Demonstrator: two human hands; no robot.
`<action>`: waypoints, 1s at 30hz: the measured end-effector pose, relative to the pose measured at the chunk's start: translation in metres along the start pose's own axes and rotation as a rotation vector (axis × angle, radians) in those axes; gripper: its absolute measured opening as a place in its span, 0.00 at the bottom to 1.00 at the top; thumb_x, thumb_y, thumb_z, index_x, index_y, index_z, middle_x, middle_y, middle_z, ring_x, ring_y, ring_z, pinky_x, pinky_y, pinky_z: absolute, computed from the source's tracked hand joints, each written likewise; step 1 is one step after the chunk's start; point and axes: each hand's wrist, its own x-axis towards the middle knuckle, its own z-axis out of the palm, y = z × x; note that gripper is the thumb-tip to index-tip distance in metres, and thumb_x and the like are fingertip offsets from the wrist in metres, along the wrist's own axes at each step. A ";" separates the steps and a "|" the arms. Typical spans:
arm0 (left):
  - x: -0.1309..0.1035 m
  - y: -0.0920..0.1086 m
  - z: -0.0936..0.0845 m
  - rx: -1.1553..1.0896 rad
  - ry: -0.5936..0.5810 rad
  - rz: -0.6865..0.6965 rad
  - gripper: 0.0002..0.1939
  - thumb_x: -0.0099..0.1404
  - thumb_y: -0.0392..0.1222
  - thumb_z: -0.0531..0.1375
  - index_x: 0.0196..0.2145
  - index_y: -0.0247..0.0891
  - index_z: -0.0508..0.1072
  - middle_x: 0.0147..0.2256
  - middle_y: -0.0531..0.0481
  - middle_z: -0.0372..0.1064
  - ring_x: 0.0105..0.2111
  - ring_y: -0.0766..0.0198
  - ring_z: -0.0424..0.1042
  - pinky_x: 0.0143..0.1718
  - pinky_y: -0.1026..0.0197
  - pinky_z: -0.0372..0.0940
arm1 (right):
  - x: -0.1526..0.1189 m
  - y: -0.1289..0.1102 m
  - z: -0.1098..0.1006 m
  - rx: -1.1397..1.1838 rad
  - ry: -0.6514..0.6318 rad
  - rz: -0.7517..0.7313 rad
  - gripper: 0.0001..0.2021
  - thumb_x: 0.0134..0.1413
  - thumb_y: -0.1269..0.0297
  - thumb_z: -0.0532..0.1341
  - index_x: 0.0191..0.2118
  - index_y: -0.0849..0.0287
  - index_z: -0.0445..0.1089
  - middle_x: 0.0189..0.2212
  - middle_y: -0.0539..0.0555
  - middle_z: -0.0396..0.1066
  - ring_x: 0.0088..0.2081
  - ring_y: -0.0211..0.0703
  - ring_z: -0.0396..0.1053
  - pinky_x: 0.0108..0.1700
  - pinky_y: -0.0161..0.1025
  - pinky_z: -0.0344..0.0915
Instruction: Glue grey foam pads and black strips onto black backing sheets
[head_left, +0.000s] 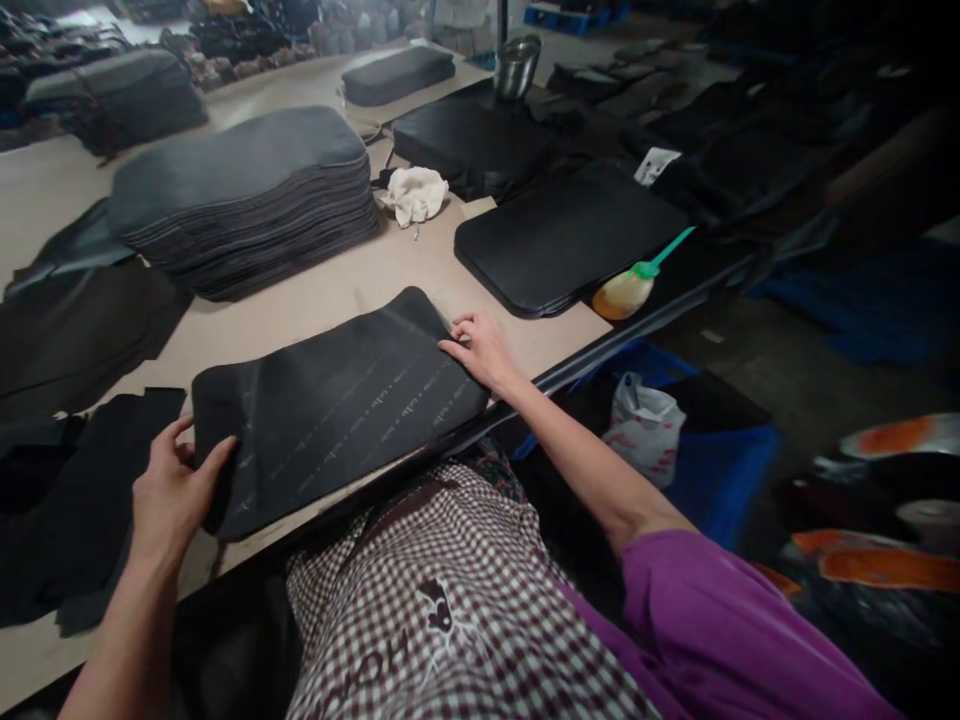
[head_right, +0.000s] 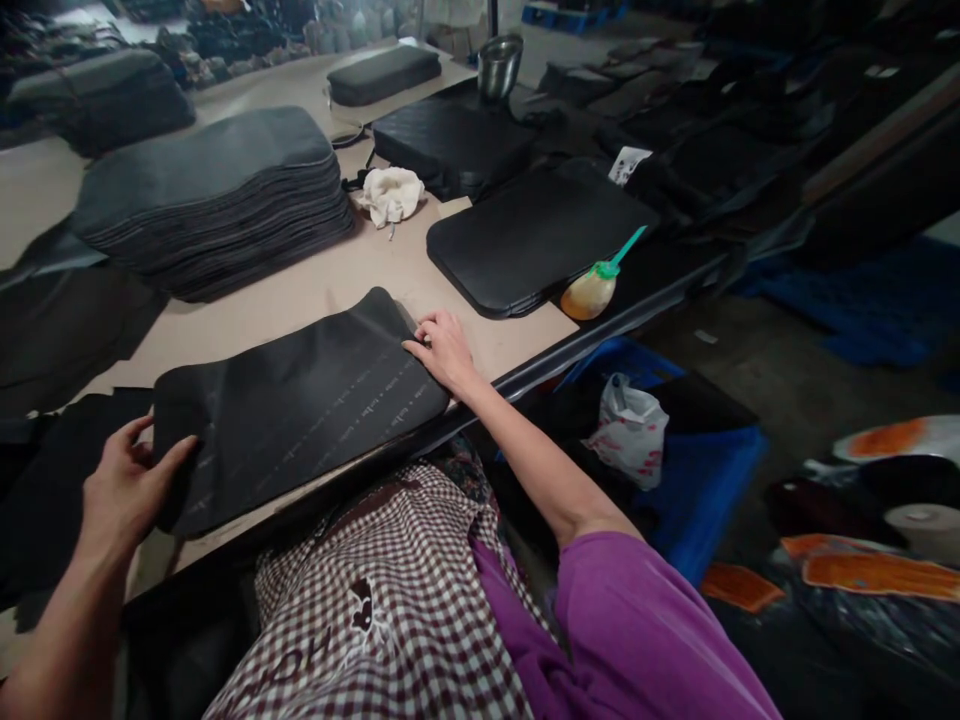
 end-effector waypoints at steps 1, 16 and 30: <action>-0.004 0.002 -0.003 0.000 0.015 -0.015 0.44 0.58 0.70 0.65 0.67 0.51 0.65 0.47 0.46 0.76 0.46 0.48 0.79 0.49 0.50 0.70 | 0.001 0.000 0.000 0.014 0.004 0.001 0.10 0.60 0.60 0.70 0.33 0.54 0.69 0.47 0.57 0.69 0.53 0.55 0.64 0.59 0.54 0.63; -0.013 -0.011 -0.001 -0.050 0.107 -0.038 0.43 0.56 0.69 0.67 0.66 0.55 0.68 0.48 0.47 0.76 0.49 0.47 0.78 0.54 0.48 0.70 | 0.010 -0.002 0.007 0.041 -0.039 0.026 0.11 0.58 0.61 0.71 0.32 0.54 0.68 0.47 0.57 0.70 0.52 0.53 0.65 0.59 0.53 0.62; -0.011 -0.006 0.002 -0.021 0.074 -0.033 0.43 0.57 0.69 0.66 0.66 0.53 0.67 0.50 0.45 0.76 0.49 0.48 0.78 0.54 0.49 0.69 | 0.004 -0.003 0.004 0.040 -0.037 -0.009 0.11 0.59 0.63 0.69 0.32 0.53 0.66 0.47 0.56 0.71 0.52 0.53 0.66 0.59 0.53 0.62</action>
